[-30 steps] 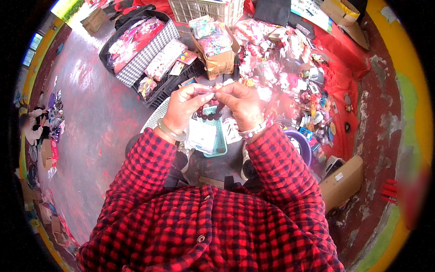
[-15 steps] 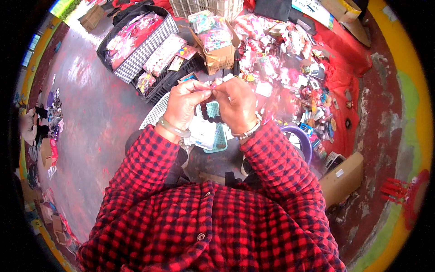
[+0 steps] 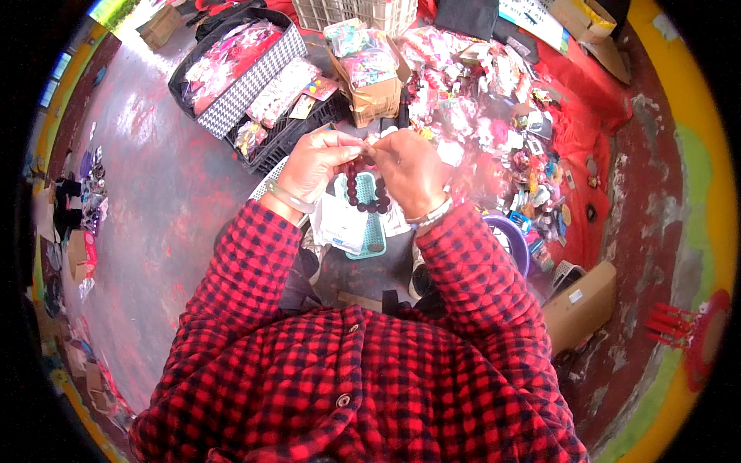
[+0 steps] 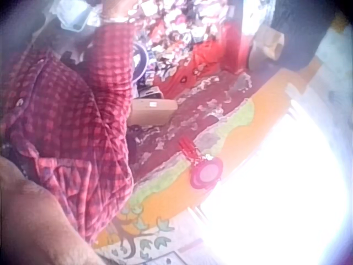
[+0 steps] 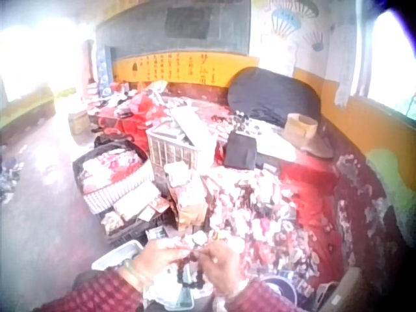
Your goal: The person wipes a bead bracelet with a cloth, places it into a small plastic bag, and then puts the bag into a white basket containing similar packaged items. The person then picks up a large bag of colorful rubber bands and wipes the outside of the bag with the same cloth.
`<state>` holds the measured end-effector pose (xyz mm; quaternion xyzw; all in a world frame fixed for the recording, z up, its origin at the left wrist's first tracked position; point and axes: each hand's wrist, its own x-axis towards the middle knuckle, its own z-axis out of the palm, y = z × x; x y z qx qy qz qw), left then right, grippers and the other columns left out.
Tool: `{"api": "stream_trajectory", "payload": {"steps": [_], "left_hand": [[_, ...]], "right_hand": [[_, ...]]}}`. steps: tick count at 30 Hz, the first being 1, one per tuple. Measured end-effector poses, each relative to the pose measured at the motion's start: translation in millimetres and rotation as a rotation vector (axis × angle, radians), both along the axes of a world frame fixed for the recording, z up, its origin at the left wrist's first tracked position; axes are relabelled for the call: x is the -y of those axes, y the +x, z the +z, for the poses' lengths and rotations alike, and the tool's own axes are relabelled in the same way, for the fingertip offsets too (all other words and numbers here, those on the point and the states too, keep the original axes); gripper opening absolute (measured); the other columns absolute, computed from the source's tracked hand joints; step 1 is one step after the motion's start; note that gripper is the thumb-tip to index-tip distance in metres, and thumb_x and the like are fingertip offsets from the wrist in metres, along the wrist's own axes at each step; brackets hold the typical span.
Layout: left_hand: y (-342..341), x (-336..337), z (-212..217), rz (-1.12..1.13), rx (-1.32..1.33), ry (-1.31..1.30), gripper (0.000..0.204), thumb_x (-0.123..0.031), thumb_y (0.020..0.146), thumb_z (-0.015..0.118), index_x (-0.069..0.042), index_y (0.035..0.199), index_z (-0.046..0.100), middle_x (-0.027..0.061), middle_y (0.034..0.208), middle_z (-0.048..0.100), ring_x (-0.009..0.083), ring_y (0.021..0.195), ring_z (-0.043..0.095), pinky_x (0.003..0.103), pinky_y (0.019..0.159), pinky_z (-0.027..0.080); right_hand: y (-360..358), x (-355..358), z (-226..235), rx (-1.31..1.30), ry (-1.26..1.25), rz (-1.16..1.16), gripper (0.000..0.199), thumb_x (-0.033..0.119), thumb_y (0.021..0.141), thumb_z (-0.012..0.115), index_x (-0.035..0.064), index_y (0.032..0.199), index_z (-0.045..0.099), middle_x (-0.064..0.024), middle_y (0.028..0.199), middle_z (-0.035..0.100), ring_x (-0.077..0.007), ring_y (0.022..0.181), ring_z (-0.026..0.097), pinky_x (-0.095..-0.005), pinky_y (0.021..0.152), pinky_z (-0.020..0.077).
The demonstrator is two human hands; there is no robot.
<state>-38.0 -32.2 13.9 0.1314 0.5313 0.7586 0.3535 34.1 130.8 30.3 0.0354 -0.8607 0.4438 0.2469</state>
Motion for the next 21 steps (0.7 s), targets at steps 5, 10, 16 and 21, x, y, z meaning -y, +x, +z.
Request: {"api": "stream_trajectory", "payload": {"steps": [5, 10, 16, 21], "left_hand": [[3, 1, -2, -0.131, 0.032, -0.062, 0.021, -0.011, 0.087, 0.054, 0.000, 0.104, 0.059, 0.0072, 0.096, 0.063, 0.0136, 0.081, 0.060, 0.025, 0.069, 0.048], [5, -4, -3, 0.030, -0.124, -0.111, 0.020, -0.004, 0.083, 0.056, 0.003, 0.101, 0.061, 0.0083, 0.091, 0.064, 0.0137, 0.079, 0.061, 0.024, 0.071, 0.048], [12, -1, 9, 0.131, -0.203, -0.155, 0.013, 0.000, 0.077, 0.061, 0.003, 0.089, 0.065, 0.0094, 0.084, 0.065, 0.0128, 0.077, 0.061, 0.024, 0.072, 0.047], [10, -5, 1, 0.129, -0.082, 0.050, 0.012, -0.001, 0.079, 0.060, 0.003, 0.089, 0.064, 0.0101, 0.086, 0.065, 0.0146, 0.080, 0.061, 0.025, 0.075, 0.046]], "right_hand": [[1, -8, 8, 0.450, -0.421, 0.095, 0.011, 0.011, 0.080, 0.065, 0.0004, 0.081, 0.062, 0.0005, 0.070, 0.060, -0.0040, 0.062, 0.051, -0.0189, 0.055, 0.0407], [2, -15, 13, 0.503, -0.908, 0.266, 0.009, 0.009, 0.080, 0.065, 0.0026, 0.085, 0.062, 0.0007, 0.074, 0.061, -0.0065, 0.068, 0.054, -0.0203, 0.065, 0.0418], [2, -17, -3, 0.426, -0.914, 0.225, 0.006, 0.004, 0.078, 0.064, 0.0019, 0.083, 0.065, -0.0037, 0.081, 0.064, -0.0106, 0.074, 0.057, -0.0227, 0.071, 0.0431], [0, -7, -7, 0.364, -1.250, 0.163, 0.005, 0.003, 0.078, 0.062, -0.0003, 0.081, 0.063, -0.0052, 0.076, 0.063, -0.0106, 0.069, 0.055, -0.0229, 0.067, 0.0419]]}}
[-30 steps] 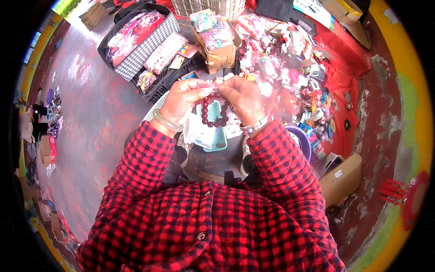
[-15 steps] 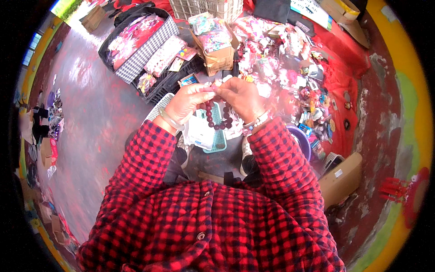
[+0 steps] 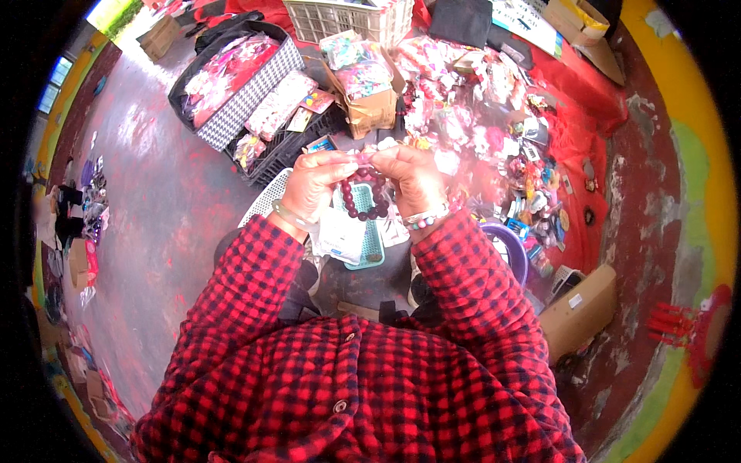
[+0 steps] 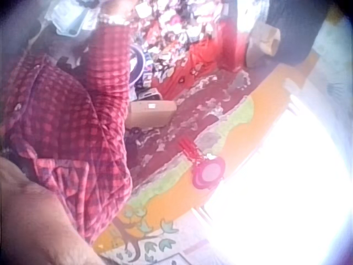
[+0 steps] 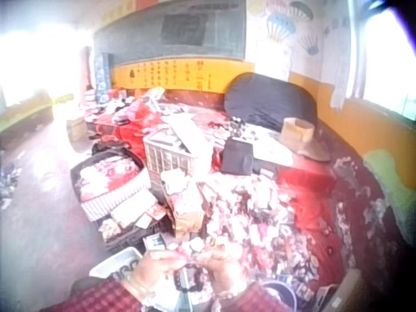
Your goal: The person wipes a bead bracelet with a cloth, places it into a small plastic bag, and then puts the bag into a white basket containing similar packaged items. The person then picks up a large bag of colorful rubber bands and wipes the outside of the bag with the same cloth.
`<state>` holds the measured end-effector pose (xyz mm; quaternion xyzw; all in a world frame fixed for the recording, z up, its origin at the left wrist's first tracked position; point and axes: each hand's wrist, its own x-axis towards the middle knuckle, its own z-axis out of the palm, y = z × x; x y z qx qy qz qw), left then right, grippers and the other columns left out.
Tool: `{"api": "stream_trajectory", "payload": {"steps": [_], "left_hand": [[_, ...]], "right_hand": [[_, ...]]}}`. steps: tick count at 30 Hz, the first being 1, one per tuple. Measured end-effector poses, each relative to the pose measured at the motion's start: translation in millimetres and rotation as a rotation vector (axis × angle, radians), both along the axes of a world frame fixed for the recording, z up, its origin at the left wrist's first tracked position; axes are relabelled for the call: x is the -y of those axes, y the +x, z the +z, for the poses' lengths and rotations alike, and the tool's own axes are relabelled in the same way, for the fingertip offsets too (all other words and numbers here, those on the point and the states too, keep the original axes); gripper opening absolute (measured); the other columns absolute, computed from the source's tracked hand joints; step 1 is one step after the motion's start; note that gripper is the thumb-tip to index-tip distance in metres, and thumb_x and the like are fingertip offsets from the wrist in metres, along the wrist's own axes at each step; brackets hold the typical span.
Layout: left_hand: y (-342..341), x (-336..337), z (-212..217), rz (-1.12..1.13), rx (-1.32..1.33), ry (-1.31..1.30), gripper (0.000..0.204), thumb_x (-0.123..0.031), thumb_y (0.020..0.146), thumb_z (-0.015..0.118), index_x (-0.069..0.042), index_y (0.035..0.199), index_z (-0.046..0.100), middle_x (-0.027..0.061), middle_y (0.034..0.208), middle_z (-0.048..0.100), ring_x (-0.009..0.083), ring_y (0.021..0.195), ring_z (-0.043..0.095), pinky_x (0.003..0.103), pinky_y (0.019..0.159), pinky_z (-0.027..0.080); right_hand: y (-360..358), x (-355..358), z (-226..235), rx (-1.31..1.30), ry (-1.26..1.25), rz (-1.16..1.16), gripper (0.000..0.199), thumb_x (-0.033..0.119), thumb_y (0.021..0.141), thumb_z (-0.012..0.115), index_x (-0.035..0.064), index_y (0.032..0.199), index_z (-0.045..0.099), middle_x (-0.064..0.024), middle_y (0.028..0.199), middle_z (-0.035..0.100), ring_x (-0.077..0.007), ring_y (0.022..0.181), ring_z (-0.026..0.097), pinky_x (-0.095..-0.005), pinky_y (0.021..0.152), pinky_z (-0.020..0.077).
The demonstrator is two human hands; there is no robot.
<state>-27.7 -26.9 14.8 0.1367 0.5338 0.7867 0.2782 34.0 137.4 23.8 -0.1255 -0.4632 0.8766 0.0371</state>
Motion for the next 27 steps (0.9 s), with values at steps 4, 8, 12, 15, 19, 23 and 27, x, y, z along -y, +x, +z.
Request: {"api": "stream_trajectory", "payload": {"steps": [4, 8, 12, 15, 19, 23, 27], "left_hand": [[-2, -4, -3, -0.075, 0.038, 0.006, 0.015, -0.003, 0.081, 0.059, 0.002, 0.095, 0.063, 0.0072, 0.087, 0.064, 0.0127, 0.076, 0.060, 0.024, 0.071, 0.047], [-3, -3, -6, -0.202, -0.253, -0.280, 0.012, -0.005, 0.083, 0.058, 0.001, 0.092, 0.063, 0.0017, 0.081, 0.062, 0.0072, 0.072, 0.056, 0.021, 0.067, 0.045], [1, -5, -3, -0.042, -0.336, -0.230, 0.010, -0.006, 0.082, 0.060, 0.002, 0.087, 0.064, 0.0018, 0.078, 0.063, 0.0062, 0.069, 0.056, 0.019, 0.063, 0.044], [3, -5, 3, 0.007, -0.410, -0.305, 0.008, -0.003, 0.081, 0.060, 0.002, 0.085, 0.065, 0.0027, 0.076, 0.064, 0.0063, 0.069, 0.057, 0.020, 0.063, 0.045], [6, -7, -6, 0.031, -0.333, -0.343, 0.009, -0.003, 0.081, 0.059, 0.002, 0.085, 0.065, 0.0035, 0.076, 0.065, 0.0064, 0.068, 0.057, 0.020, 0.062, 0.045], [3, -7, -9, 0.011, -0.332, -0.247, 0.010, -0.003, 0.081, 0.059, 0.001, 0.085, 0.065, 0.0032, 0.076, 0.064, 0.0074, 0.068, 0.056, 0.021, 0.064, 0.045], [4, -6, 7, -0.028, -0.431, -0.208, 0.009, -0.004, 0.081, 0.059, 0.001, 0.085, 0.065, 0.0018, 0.076, 0.063, 0.0071, 0.070, 0.056, 0.021, 0.065, 0.044]], "right_hand": [[-1, -11, 3, -0.001, 0.178, 0.081, 0.004, 0.003, 0.079, 0.061, 0.0008, 0.083, 0.062, -0.0029, 0.077, 0.062, -0.0096, 0.070, 0.055, -0.0219, 0.067, 0.0429], [1, -17, 2, -0.001, 0.666, 0.239, 0.007, 0.007, 0.082, 0.061, 0.0006, 0.085, 0.061, 0.0013, 0.077, 0.059, -0.0049, 0.071, 0.052, -0.0180, 0.065, 0.0417], [2, -12, 3, -0.010, 0.456, 0.202, 0.008, 0.007, 0.082, 0.062, 0.0007, 0.086, 0.061, 0.0011, 0.078, 0.060, -0.0046, 0.071, 0.052, -0.0179, 0.064, 0.0414], [3, -3, 4, -0.096, 0.428, 0.112, 0.007, 0.006, 0.080, 0.063, 0.0003, 0.085, 0.061, -0.0002, 0.076, 0.060, -0.0058, 0.068, 0.052, -0.0198, 0.061, 0.0420], [5, 7, -1, -0.302, 0.928, -0.091, 0.006, 0.003, 0.078, 0.063, -0.0011, 0.080, 0.060, -0.0029, 0.073, 0.060, -0.0090, 0.064, 0.054, -0.0232, 0.057, 0.0434], [6, 5, 2, -0.246, 0.830, -0.073, 0.003, 0.002, 0.080, 0.060, 0.0003, 0.078, 0.060, -0.0030, 0.075, 0.061, -0.0092, 0.068, 0.054, -0.0236, 0.061, 0.0433], [7, 2, 4, 0.006, 0.123, 0.002, 0.009, 0.009, 0.079, 0.062, 0.0004, 0.078, 0.062, -0.0036, 0.077, 0.063, -0.0093, 0.070, 0.055, -0.0214, 0.067, 0.0417]]}}
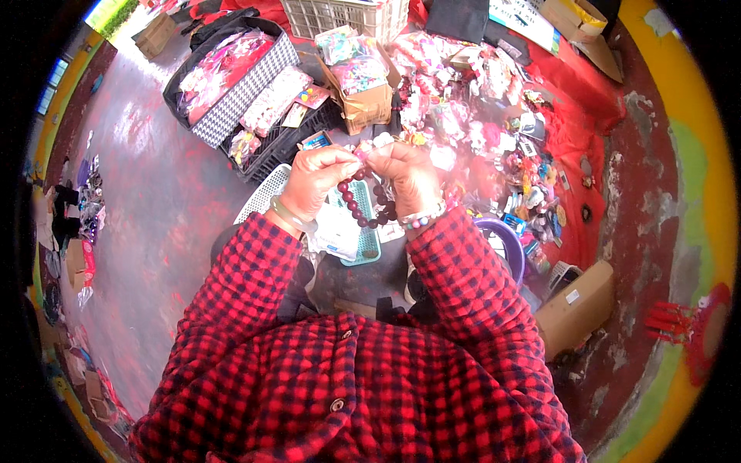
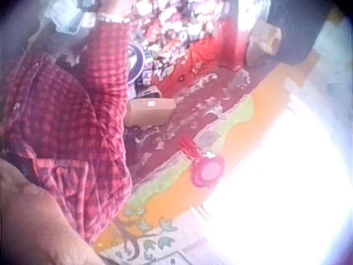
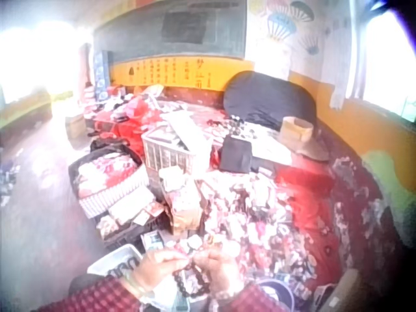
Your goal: The person wipes a bead bracelet with a cloth, places it into a small plastic bag, and then puts the bag into a white basket containing similar packaged items. The person then picks up a large bag of colorful rubber bands and wipes the outside of the bag with the same cloth.
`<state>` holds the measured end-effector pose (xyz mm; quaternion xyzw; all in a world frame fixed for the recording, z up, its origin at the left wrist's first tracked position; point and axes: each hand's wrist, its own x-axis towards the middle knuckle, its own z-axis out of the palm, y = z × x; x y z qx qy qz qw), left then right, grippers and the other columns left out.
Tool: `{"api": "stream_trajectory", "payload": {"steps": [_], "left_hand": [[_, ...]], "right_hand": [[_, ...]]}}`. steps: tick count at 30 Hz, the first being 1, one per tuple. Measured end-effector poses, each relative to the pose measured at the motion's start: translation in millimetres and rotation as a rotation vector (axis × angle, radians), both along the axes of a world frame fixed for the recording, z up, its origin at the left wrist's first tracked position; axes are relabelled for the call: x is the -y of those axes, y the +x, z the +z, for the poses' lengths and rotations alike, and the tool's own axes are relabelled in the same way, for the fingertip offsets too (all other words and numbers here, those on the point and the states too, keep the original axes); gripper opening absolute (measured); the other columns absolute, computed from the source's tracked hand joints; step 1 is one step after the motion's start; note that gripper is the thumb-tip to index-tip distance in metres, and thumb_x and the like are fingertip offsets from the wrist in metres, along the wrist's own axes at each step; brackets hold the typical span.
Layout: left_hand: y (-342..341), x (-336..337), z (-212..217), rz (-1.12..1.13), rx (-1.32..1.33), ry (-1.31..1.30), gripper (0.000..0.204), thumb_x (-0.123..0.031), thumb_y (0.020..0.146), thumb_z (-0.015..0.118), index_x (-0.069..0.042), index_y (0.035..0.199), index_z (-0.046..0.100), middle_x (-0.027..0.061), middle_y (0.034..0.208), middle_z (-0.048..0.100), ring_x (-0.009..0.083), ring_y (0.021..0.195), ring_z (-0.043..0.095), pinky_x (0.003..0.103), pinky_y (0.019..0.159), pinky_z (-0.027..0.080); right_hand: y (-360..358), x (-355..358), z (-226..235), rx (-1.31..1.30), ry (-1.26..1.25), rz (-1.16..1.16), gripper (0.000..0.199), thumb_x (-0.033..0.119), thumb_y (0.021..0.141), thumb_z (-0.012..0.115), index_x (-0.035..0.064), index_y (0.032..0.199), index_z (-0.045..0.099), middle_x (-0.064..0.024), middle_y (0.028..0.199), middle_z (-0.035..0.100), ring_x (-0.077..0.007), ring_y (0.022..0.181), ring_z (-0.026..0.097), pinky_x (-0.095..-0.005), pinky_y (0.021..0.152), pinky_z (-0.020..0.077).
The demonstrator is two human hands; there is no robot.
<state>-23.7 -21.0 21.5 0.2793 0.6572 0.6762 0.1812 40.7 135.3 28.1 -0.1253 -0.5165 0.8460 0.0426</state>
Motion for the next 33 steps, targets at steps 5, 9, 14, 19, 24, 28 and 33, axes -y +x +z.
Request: {"api": "stream_trajectory", "payload": {"steps": [5, 9, 14, 19, 24, 28, 33], "left_hand": [[-2, 1, -8, 0.027, 0.050, -0.053, 0.009, -0.005, 0.081, 0.059, 0.002, 0.084, 0.064, 0.0012, 0.075, 0.061, 0.0056, 0.070, 0.054, 0.021, 0.063, 0.044], [-1, 3, -8, -0.038, -0.126, -0.211, 0.009, -0.006, 0.082, 0.059, 0.002, 0.082, 0.063, -0.0017, 0.073, 0.058, 0.0045, 0.068, 0.052, 0.020, 0.062, 0.042], [-5, 2, -7, -0.017, -0.067, -0.146, 0.009, -0.007, 0.078, 0.061, 0.000, 0.081, 0.065, 0.0030, 0.068, 0.059, 0.0084, 0.062, 0.053, 0.024, 0.058, 0.042], [-8, 7, 1, -0.072, 0.065, -0.130, 0.014, -0.008, 0.081, 0.060, 0.002, 0.089, 0.066, 0.0022, 0.076, 0.063, 0.0075, 0.069, 0.055, 0.022, 0.063, 0.044], [-15, 10, -6, -0.181, 0.220, 0.011, 0.019, -0.006, 0.085, 0.053, 0.004, 0.099, 0.061, 0.0072, 0.092, 0.063, 0.0119, 0.082, 0.059, 0.024, 0.074, 0.046], [-15, 13, -5, -0.156, 0.521, 0.123, 0.021, -0.005, 0.088, 0.049, 0.005, 0.104, 0.057, 0.0121, 0.102, 0.062, 0.0180, 0.089, 0.062, 0.027, 0.079, 0.049], [-16, 11, -8, -0.103, 0.517, 0.127, 0.021, -0.014, 0.087, 0.056, 0.001, 0.101, 0.060, 0.0055, 0.092, 0.063, 0.0113, 0.083, 0.060, 0.024, 0.071, 0.048]], "right_hand": [[-8, -14, -1, 0.000, 0.143, 0.171, 0.009, 0.008, 0.079, 0.063, -0.0002, 0.081, 0.063, -0.0031, 0.077, 0.063, -0.0090, 0.071, 0.056, -0.0220, 0.067, 0.0426], [-9, -23, -5, 0.047, 0.355, 0.319, 0.004, 0.005, 0.081, 0.061, 0.0006, 0.082, 0.061, -0.0007, 0.075, 0.060, -0.0077, 0.069, 0.054, -0.0202, 0.065, 0.0423], [-2, -11, 2, -0.012, 0.429, 0.160, 0.003, 0.002, 0.080, 0.062, 0.0003, 0.082, 0.060, 0.0012, 0.074, 0.058, -0.0052, 0.069, 0.050, -0.0189, 0.063, 0.0396], [3, -14, 10, -0.009, 0.351, 0.114, 0.005, 0.004, 0.079, 0.064, 0.0008, 0.082, 0.062, 0.0001, 0.074, 0.060, -0.0057, 0.069, 0.051, -0.0193, 0.064, 0.0403], [-3, -16, 7, -0.004, 0.292, 0.123, 0.010, 0.009, 0.079, 0.063, -0.0005, 0.080, 0.062, -0.0029, 0.071, 0.061, -0.0080, 0.063, 0.053, -0.0214, 0.058, 0.0409], [-7, -21, -5, 0.039, 0.157, 0.079, 0.010, 0.008, 0.081, 0.062, -0.0009, 0.084, 0.063, -0.0029, 0.072, 0.062, -0.0085, 0.064, 0.054, -0.0218, 0.060, 0.0425], [-8, -9, -6, 0.049, 0.052, -0.018, 0.015, 0.010, 0.081, 0.063, -0.0004, 0.092, 0.064, -0.0037, 0.077, 0.064, -0.0092, 0.065, 0.056, -0.0226, 0.063, 0.0451]]}}
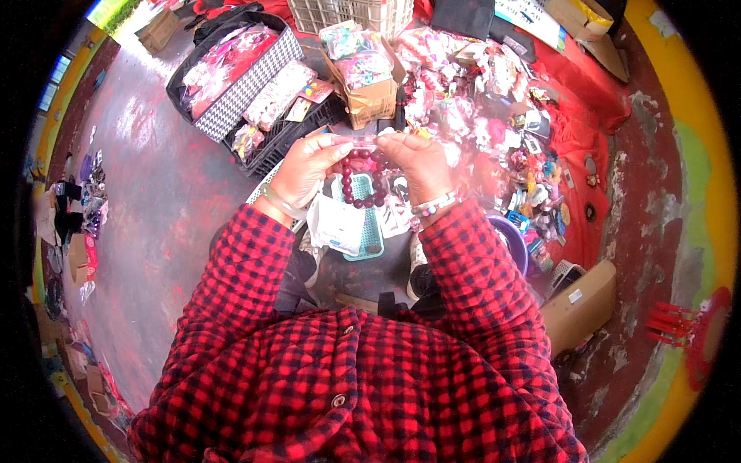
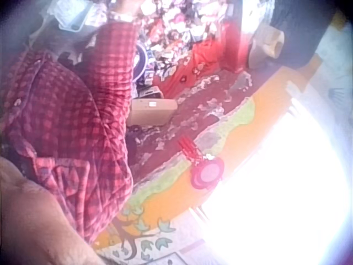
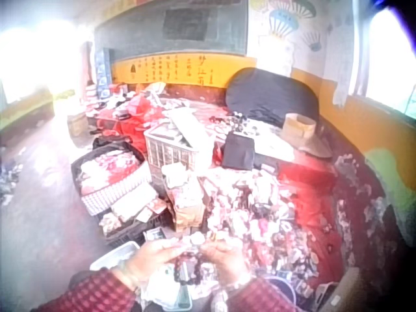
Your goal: The person wipes a bead bracelet with a cloth, places it into a small plastic bag, and then puts the bag into a white basket containing similar packaged items. The person then picks up a large bag of colorful rubber bands and wipes the outside of the bag with the same cloth.
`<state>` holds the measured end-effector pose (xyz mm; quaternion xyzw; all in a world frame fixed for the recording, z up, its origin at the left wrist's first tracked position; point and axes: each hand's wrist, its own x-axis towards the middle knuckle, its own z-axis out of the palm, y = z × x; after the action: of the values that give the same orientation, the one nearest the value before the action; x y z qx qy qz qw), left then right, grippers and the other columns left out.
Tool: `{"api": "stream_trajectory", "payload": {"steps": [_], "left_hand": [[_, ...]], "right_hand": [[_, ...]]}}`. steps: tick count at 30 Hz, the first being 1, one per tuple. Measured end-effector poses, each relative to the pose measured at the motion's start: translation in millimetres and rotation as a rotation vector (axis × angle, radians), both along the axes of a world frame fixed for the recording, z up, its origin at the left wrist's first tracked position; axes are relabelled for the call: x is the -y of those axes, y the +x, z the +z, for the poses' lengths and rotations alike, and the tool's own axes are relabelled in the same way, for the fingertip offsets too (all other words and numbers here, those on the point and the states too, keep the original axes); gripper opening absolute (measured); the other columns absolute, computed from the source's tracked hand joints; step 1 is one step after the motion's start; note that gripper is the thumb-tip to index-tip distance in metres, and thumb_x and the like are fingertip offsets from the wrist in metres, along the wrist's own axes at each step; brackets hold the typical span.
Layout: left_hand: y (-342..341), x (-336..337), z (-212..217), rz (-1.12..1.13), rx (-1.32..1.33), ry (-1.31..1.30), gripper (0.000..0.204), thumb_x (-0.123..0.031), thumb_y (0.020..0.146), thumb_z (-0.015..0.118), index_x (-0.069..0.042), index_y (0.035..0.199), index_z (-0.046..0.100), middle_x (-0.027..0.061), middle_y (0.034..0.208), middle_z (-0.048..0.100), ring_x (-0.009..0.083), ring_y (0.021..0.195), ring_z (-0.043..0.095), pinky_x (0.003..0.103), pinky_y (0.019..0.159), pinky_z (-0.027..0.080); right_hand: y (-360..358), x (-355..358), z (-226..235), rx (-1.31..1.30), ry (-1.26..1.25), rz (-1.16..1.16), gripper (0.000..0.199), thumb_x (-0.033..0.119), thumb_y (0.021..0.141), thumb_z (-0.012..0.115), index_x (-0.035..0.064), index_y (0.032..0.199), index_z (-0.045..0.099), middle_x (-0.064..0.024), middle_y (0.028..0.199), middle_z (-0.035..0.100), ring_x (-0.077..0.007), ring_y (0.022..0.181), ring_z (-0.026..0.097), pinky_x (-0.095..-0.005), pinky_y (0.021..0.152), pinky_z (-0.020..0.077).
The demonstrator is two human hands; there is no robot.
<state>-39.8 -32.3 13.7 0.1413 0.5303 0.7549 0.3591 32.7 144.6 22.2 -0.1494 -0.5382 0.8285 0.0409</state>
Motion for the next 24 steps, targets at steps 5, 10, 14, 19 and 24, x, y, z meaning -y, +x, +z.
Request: {"api": "stream_trajectory", "payload": {"steps": [5, 10, 14, 19, 24], "left_hand": [[-1, -2, -6, 0.040, -0.061, -0.009, 0.019, -0.011, 0.086, 0.055, 0.002, 0.100, 0.060, 0.0067, 0.090, 0.064, 0.0129, 0.080, 0.061, 0.023, 0.070, 0.049], [4, -5, -3, 0.058, -0.204, -0.104, 0.016, -0.008, 0.087, 0.054, 0.002, 0.097, 0.061, 0.0083, 0.088, 0.064, 0.0142, 0.078, 0.063, 0.024, 0.070, 0.050], [7, -9, -6, 0.096, -0.231, -0.115, 0.017, -0.011, 0.086, 0.056, 0.002, 0.095, 0.062, 0.0074, 0.087, 0.065, 0.0125, 0.076, 0.062, 0.023, 0.068, 0.049], [8, -9, 2, 0.119, -0.001, -0.081, 0.019, -0.010, 0.084, 0.059, 0.003, 0.097, 0.063, 0.0042, 0.087, 0.064, 0.0080, 0.078, 0.058, 0.022, 0.070, 0.047], [8, -9, -2, 0.053, -0.068, 0.029, 0.022, -0.011, 0.084, 0.059, 0.002, 0.101, 0.063, 0.0040, 0.089, 0.064, 0.0091, 0.080, 0.058, 0.022, 0.073, 0.046]], "right_hand": [[3, 2, 3, 0.019, -0.100, 0.123, 0.021, 0.005, 0.080, 0.063, -0.0021, 0.099, 0.063, -0.0081, 0.090, 0.066, -0.0127, 0.076, 0.061, -0.0239, 0.072, 0.0482], [2, 3, -5, -0.045, -0.006, 0.073, 0.019, 0.006, 0.078, 0.065, -0.0030, 0.094, 0.065, -0.0068, 0.083, 0.065, -0.0104, 0.072, 0.057, -0.0222, 0.065, 0.0437], [3, 8, -2, -0.008, 0.077, -0.008, 0.013, 0.007, 0.076, 0.066, -0.0015, 0.087, 0.067, -0.0056, 0.077, 0.064, -0.0095, 0.067, 0.055, -0.0226, 0.059, 0.0423], [6, 12, 4, -0.376, 0.872, -0.177, 0.012, 0.012, 0.076, 0.068, 0.0005, 0.077, 0.069, -0.0050, 0.065, 0.060, -0.0104, 0.061, 0.053, -0.0240, 0.054, 0.0410], [6, 8, 8, -0.062, -0.205, -0.034, 0.014, 0.004, 0.078, 0.060, -0.0053, 0.088, 0.064, -0.0096, 0.082, 0.066, -0.0150, 0.071, 0.060, -0.0253, 0.067, 0.0461]]}}
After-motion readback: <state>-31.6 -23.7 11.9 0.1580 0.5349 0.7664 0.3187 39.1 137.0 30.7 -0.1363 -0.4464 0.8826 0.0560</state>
